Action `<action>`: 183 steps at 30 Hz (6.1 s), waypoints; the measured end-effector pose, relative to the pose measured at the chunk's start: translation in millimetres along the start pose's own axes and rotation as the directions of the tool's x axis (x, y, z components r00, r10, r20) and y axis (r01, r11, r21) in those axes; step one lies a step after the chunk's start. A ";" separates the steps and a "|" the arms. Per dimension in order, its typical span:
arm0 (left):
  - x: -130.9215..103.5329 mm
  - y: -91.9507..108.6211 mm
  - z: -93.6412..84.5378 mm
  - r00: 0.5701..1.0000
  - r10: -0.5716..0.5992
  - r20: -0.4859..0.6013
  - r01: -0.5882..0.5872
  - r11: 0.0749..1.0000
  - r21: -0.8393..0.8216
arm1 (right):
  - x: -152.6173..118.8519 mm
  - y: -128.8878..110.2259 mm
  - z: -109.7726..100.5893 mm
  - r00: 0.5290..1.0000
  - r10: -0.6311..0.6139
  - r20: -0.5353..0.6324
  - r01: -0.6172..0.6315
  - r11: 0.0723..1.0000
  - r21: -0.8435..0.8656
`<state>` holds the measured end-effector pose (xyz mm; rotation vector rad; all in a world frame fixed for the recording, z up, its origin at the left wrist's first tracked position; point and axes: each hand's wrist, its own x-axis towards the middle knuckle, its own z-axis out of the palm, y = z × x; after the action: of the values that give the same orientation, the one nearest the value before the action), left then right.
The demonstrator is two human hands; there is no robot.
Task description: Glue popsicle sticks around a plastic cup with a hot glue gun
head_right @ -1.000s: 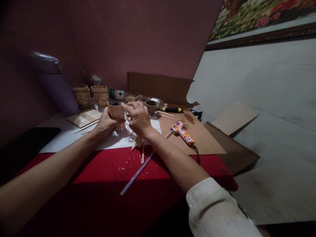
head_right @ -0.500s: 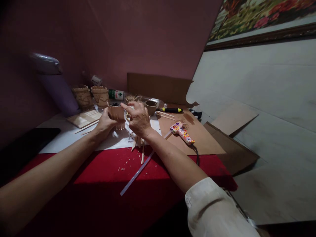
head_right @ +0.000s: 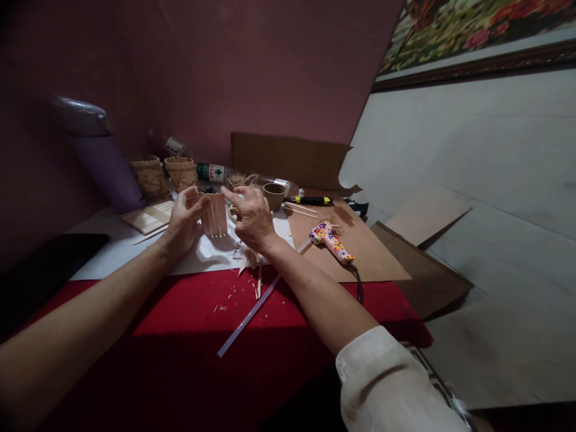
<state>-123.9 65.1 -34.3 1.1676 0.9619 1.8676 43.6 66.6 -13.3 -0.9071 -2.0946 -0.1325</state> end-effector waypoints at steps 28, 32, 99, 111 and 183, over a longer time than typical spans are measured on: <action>-8.0 3.3 3.3 0.994 -0.026 0.106 0.020 0.998 0.062 | -0.4 -1.6 -1.3 1.000 -0.024 0.014 0.024 1.000 0.002; -6.9 2.3 2.7 0.994 -0.021 0.106 0.013 0.997 0.070 | -0.3 -3.2 -2.7 0.999 -0.007 0.035 0.007 1.000 -0.005; -7.8 0.8 1.8 0.992 -0.028 0.119 0.017 0.996 0.089 | 2.1 -1.8 -3.7 1.000 -0.001 -0.018 0.004 0.991 0.132; -11.5 5.7 6.5 0.991 -0.039 0.125 0.028 0.996 0.089 | -1.3 -10.0 -1.3 0.971 0.201 0.127 -0.226 0.947 0.230; -27.8 41.8 20.8 0.777 -0.519 0.356 0.619 0.733 -0.281 | -4.2 -8.9 0.8 0.911 0.268 0.314 -0.406 0.441 0.800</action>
<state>-103.2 26.4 -2.4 0.7255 0.6624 1.2778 39.0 58.1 -15.0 -0.6645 -1.6795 1.1503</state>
